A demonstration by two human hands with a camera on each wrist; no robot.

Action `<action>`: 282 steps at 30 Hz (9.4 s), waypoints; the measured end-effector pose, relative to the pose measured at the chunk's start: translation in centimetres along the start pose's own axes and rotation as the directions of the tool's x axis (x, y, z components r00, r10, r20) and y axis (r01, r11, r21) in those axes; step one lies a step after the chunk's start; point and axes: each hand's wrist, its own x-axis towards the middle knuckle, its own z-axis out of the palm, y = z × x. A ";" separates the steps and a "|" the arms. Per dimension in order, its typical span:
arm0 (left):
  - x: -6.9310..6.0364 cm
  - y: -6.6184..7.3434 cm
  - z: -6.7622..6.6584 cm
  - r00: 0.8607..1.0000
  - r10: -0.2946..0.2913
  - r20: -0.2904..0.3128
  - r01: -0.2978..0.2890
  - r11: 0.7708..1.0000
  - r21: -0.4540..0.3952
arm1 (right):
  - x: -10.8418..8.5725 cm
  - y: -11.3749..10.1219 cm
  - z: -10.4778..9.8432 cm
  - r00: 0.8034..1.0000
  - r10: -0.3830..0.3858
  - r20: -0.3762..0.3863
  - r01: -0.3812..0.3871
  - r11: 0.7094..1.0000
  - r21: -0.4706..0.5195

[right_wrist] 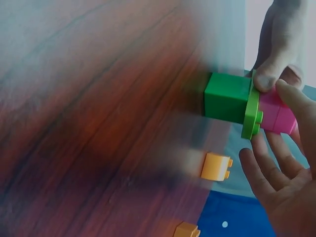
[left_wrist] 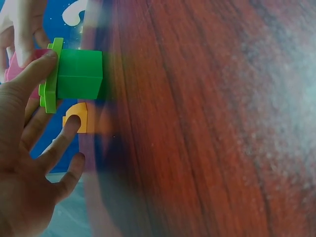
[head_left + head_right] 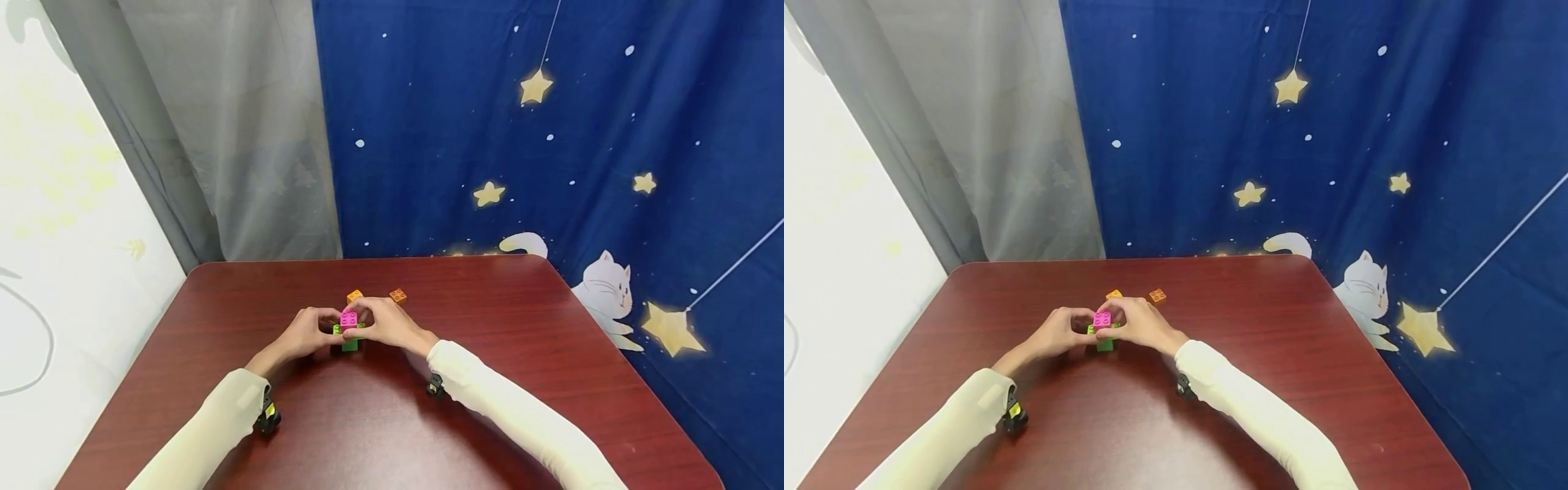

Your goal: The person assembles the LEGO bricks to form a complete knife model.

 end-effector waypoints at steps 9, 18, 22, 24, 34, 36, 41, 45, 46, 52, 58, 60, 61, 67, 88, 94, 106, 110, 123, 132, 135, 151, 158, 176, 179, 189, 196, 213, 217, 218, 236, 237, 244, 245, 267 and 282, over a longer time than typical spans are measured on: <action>0.2 0.0 0.2 1.000 0.015 0.023 -0.015 1.000 -0.009 | -0.7 1.2 -1.8 0.999 0.010 0.046 -0.008 0.999 -0.044; 0.0 -0.1 -0.3 0.999 0.007 0.043 -0.008 1.000 0.029 | -1.3 3.9 -3.7 0.999 0.045 -0.005 -0.045 0.998 -0.044; -0.1 0.1 -0.5 0.999 0.020 0.039 -0.020 1.000 -0.006 | -1.7 5.3 -4.3 0.996 0.082 -0.044 -0.085 0.994 -0.063; -0.1 0.3 -0.6 0.999 0.037 0.030 -0.036 0.999 -0.039 | -1.8 5.9 -4.7 0.992 0.104 -0.070 -0.109 0.992 -0.067; 0.4 1.2 -1.1 0.993 0.116 -0.015 -0.117 0.992 -0.054 | -1.2 8.9 -5.4 0.968 0.217 -0.128 -0.227 0.971 -0.076; 0.4 1.3 -1.1 0.993 0.116 -0.020 -0.117 0.992 -0.055 | -1.0 9.4 -5.3 0.968 0.220 -0.123 -0.230 0.971 -0.070; 0.3 1.4 -0.8 0.995 0.100 -0.021 -0.102 0.992 -0.071 | -0.6 10.2 -4.9 0.970 0.227 -0.083 -0.233 0.970 -0.065; 0.4 1.6 -0.5 0.997 0.077 -0.019 -0.078 0.995 -0.061 | -0.6 10.5 -4.8 0.968 0.244 -0.048 -0.248 0.963 -0.101; 0.4 1.7 -0.4 0.997 0.074 -0.021 -0.075 0.995 -0.059 | -0.6 10.5 -4.8 0.967 0.253 -0.042 -0.256 0.960 -0.110; 0.5 1.8 0.0 0.998 0.062 -0.015 -0.063 0.995 -0.079 | -0.7 10.8 -4.7 0.953 0.302 -0.014 -0.302 0.948 -0.100; 0.3 1.8 0.2 0.999 0.038 -0.004 -0.038 0.996 -0.075 | -1.0 10.8 -4.3 0.951 0.311 -0.006 -0.310 0.949 -0.060; 0.3 1.7 0.1 0.999 0.036 -0.006 -0.036 0.997 -0.071 | -1.1 10.7 -4.2 0.953 0.304 -0.006 -0.304 0.951 -0.052; 0.3 1.6 0.1 0.999 0.038 -0.007 -0.038 0.997 -0.066 | -1.1 10.7 -4.2 0.954 0.299 -0.007 -0.299 0.953 -0.051; 0.1 1.4 -0.3 0.999 0.032 -0.008 -0.032 0.998 -0.056 | -1.1 10.3 -4.1 0.966 0.258 -0.006 -0.257 0.965 -0.054; 0.2 1.5 -0.9 0.999 0.044 -0.008 -0.044 0.997 -0.060 | -0.6 5.6 -5.7 0.997 0.076 -0.031 -0.077 0.996 -0.047; 0.0 1.7 -0.8 0.999 0.040 -0.010 -0.041 0.997 -0.060 | -0.5 4.0 -6.0 0.999 0.030 -0.034 -0.032 0.998 -0.054; 0.1 1.5 -0.8 0.997 0.071 -0.017 -0.072 0.994 -0.078 | 0.1 2.2 -5.7 1.000 0.021 -0.014 -0.021 1.000 -0.013; 0.1 1.4 -0.7 0.998 0.067 -0.019 -0.068 0.995 -0.076 | 0.1 1.8 -5.4 1.000 0.012 -0.012 -0.012 1.000 -0.016; 0.1 1.1 -0.6 0.997 0.076 -0.028 -0.078 0.995 -0.068 | 0.4 0.1 -4.3 1.000 -0.024 -0.010 0.025 0.999 0.042; 0.2 1.0 -0.6 0.997 0.069 -0.033 -0.071 0.995 -0.071 | 0.8 -0.7 -3.7 0.996 -0.093 -0.002 0.093 0.995 0.041; 0.2 1.0 -0.6 0.997 0.067 -0.035 -0.069 0.996 -0.064 | 0.9 -0.7 -3.5 0.995 -0.101 -0.010 0.101 0.993 0.056; 0.2 1.0 -0.7 0.999 0.040 -0.009 -0.040 0.999 -0.015 | 1.0 -1.1 -2.2 0.998 -0.068 0.006 0.067 0.997 0.050; 0.4 0.9 -0.7 0.999 0.052 -0.004 -0.052 0.998 -0.024 | 1.2 -1.3 -2.2 0.997 -0.075 0.006 0.075 0.996 0.041; 0.2 0.7 -0.5 0.998 0.047 -0.028 -0.049 0.997 -0.055 | 1.7 -1.8 -2.9 0.995 -0.015 0.099 0.030 0.989 -0.143; 0.1 0.6 -0.5 0.998 0.055 -0.026 -0.056 0.996 -0.065 | 1.4 -1.7 -2.5 0.997 -0.033 0.066 0.042 0.988 -0.147; 0.0 0.8 -0.9 0.999 0.044 -0.003 -0.044 0.999 -0.025 | 1.0 -0.9 -1.8 0.997 -0.066 0.034 0.069 0.992 -0.102; 0.3 1.0 -0.7 0.999 0.049 -0.001 -0.049 0.998 -0.025 | 0.7 0.1 -2.3 0.992 -0.106 0.062 0.104 0.994 0.038; 0.3 1.0 -1.0 1.000 0.020 -0.017 -0.020 0.999 0.027 | 1.8 4.8 -1.9 0.997 0.071 -0.035 -0.065 0.985 0.157; 0.3 1.1 -0.8 1.000 0.023 -0.016 -0.023 1.000 0.006 | 2.3 6.1 -1.0 0.990 0.118 -0.072 -0.106 0.983 0.148; 0.3 1.1 -0.8 1.000 0.028 -0.011 -0.028 1.000 -0.004 | 2.4 6.4 -0.8 0.989 0.127 -0.079 -0.115 0.983 0.145; -0.3 1.4 -0.8 0.997 0.079 0.005 -0.079 0.995 -0.063 | 5.1 6.6 1.3 0.983 0.178 -0.048 -0.177 0.984 0.028; -0.3 1.5 -0.9 0.997 0.077 0.003 -0.076 0.994 -0.073 | 5.1 6.6 1.3 0.983 0.180 -0.045 -0.179 0.983 0.028; -0.3 2.1 -1.5 0.993 0.113 -0.035 -0.115 0.992 -0.055 | 5.0 6.6 1.2 0.985 0.168 -0.041 -0.167 0.985 0.037; -0.3 2.1 -1.5 0.992 0.119 -0.039 -0.121 0.992 -0.047 | 4.9 6.6 1.1 0.986 0.164 -0.038 -0.162 0.986 0.038; -0.4 2.2 -0.8 0.993 0.074 -0.095 -0.080 0.995 -0.059 | 1.5 7.7 -0.8 0.993 0.112 0.024 -0.113 0.993 0.047; -0.5 2.2 -0.6 0.996 0.037 -0.087 -0.046 0.994 -0.099 | 0.2 4.7 -4.2 0.999 0.035 -0.018 -0.034 0.996 0.079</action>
